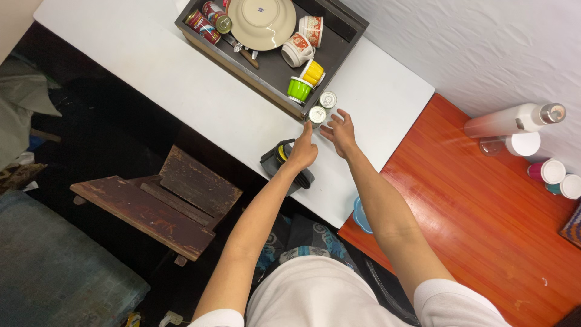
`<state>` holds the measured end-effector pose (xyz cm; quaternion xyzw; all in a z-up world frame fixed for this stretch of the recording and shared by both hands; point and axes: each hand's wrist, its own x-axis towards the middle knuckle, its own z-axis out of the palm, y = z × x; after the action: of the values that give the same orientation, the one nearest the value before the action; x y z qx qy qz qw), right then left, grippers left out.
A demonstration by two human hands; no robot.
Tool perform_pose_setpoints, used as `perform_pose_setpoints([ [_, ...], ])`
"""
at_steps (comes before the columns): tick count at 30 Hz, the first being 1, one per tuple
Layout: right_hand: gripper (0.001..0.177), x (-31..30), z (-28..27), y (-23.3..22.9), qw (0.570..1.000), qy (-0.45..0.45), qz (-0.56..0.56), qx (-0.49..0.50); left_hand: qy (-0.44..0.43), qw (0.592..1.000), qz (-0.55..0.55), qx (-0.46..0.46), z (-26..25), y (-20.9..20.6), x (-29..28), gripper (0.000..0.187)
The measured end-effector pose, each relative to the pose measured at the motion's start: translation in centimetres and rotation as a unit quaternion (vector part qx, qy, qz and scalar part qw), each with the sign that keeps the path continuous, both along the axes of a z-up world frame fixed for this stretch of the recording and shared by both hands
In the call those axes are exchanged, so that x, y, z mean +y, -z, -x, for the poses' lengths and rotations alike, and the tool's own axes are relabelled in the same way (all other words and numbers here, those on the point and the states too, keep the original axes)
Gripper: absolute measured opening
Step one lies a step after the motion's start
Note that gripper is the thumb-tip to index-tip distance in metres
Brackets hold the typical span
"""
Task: The person picks up a gray cloth and uses it to wipe down several items including a green and red can, a blue plastic bowl, and a small brown jar, before folding the cloth.
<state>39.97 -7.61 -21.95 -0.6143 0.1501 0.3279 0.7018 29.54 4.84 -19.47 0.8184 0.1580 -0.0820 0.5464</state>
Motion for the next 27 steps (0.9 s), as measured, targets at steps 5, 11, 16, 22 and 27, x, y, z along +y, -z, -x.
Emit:
perform_pose_setpoints([
  [5,0.078,-0.5,1.3,0.9,0.996,-0.005,-0.091,-0.026,-0.015,0.998,0.058,0.006,-0.1,-0.6,0.2,0.085],
  [11,0.060,-0.2,4.4,0.4,1.000,0.006,-0.013,-0.010,-0.035,0.995,0.089,-0.015,1.8,-1.4,2.3,0.075],
  [16,0.086,0.0,10.0,0.2,0.898,-0.258,0.297,-0.197,-0.070,0.980,0.177,0.048,6.2,-3.3,6.2,0.058],
  [22,0.112,2.6,13.6,-0.1,0.823,-0.324,0.372,-0.280,-0.125,0.978,0.166,0.032,13.5,-3.3,11.1,0.053],
  [27,0.077,5.0,14.3,0.0,0.788,-0.324,0.453,-0.263,-0.122,0.982,0.140,0.042,19.4,-3.7,14.6,0.052],
])
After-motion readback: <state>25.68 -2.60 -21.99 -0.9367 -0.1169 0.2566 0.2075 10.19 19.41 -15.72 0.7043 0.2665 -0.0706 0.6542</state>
